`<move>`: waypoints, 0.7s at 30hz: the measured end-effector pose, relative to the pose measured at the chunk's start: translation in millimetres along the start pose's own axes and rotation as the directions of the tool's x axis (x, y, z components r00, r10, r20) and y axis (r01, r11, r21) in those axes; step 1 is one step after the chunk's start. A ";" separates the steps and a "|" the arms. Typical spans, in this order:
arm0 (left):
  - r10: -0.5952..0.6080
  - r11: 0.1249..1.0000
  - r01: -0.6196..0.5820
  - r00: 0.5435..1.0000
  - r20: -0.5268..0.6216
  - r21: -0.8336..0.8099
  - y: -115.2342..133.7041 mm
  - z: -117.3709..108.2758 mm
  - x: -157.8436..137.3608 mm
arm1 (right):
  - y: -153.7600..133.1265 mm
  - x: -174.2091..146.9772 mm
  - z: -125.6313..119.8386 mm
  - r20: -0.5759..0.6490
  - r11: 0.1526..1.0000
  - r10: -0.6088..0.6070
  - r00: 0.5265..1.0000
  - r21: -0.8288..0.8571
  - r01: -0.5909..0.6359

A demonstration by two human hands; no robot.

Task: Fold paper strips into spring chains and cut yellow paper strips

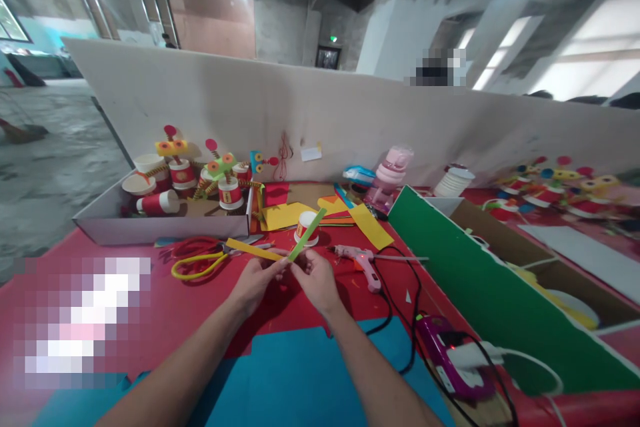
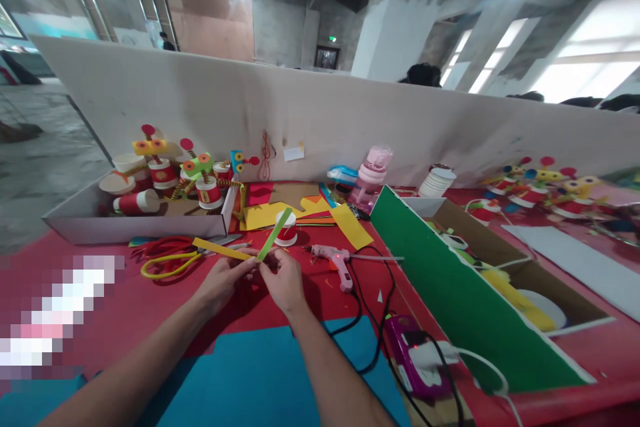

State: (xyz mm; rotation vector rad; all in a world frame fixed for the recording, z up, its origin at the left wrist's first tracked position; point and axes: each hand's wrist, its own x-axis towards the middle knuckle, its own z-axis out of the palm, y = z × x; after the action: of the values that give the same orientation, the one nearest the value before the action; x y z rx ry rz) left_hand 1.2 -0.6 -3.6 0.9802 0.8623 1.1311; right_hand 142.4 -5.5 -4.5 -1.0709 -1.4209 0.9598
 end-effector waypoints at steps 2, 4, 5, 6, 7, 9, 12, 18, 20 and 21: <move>-0.007 1.000 0.007 0.999 -0.032 0.009 -0.5 -2.0 1.8 | 3.3 1.1 -1.0 -0.024 1.000 -0.010 1.000 -0.021 0.010; -0.001 0.999 0.003 0.999 -0.037 0.035 -0.2 -3.2 2.8 | 5.9 1.8 -1.1 -0.021 1.000 -0.011 1.000 -0.007 0.011; 0.004 0.999 -0.003 0.999 -0.034 0.046 0.0 -3.5 3.0 | 6.8 2.1 -0.9 -0.006 1.000 -0.005 1.000 0.014 0.005; 0.011 0.998 -0.010 0.999 -0.034 0.054 0.1 -3.8 3.2 | 7.5 2.4 -0.6 0.016 0.999 0.006 1.000 0.046 -0.006; 0.018 0.998 -0.015 0.999 -0.037 0.065 0.1 -4.0 3.3 | 8.1 2.9 -0.3 0.039 0.996 0.018 0.999 0.087 -0.021; 0.036 0.994 -0.029 0.997 -0.061 0.109 -0.5 -4.4 3.7 | 8.8 4.0 -0.3 0.077 0.983 0.045 0.996 0.172 -0.058; 0.049 0.986 -0.035 0.996 -0.081 0.163 -1.2 -3.8 3.7 | 10.1 5.9 -0.9 0.085 0.975 0.076 0.993 0.200 -0.091; 0.070 0.995 -0.066 0.996 -0.050 0.078 1.4 -0.3 2.0 | 12.8 5.7 -1.4 -0.005 0.984 0.072 0.997 0.161 -0.070; 0.072 0.990 -0.066 0.997 -0.040 0.121 1.4 -1.0 2.3 | 12.3 5.0 -2.5 0.009 0.990 0.064 0.998 0.129 -0.064; 0.074 0.988 -0.070 0.997 -0.029 0.141 1.1 -1.6 2.5 | 11.4 4.7 -3.3 0.010 0.995 0.058 0.998 0.086 -0.059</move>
State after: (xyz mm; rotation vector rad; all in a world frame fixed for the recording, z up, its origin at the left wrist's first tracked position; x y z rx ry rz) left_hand -0.1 2.2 -3.3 1.1180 0.9505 1.1633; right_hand 146.7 2.1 -13.7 -1.0513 -1.3480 1.0585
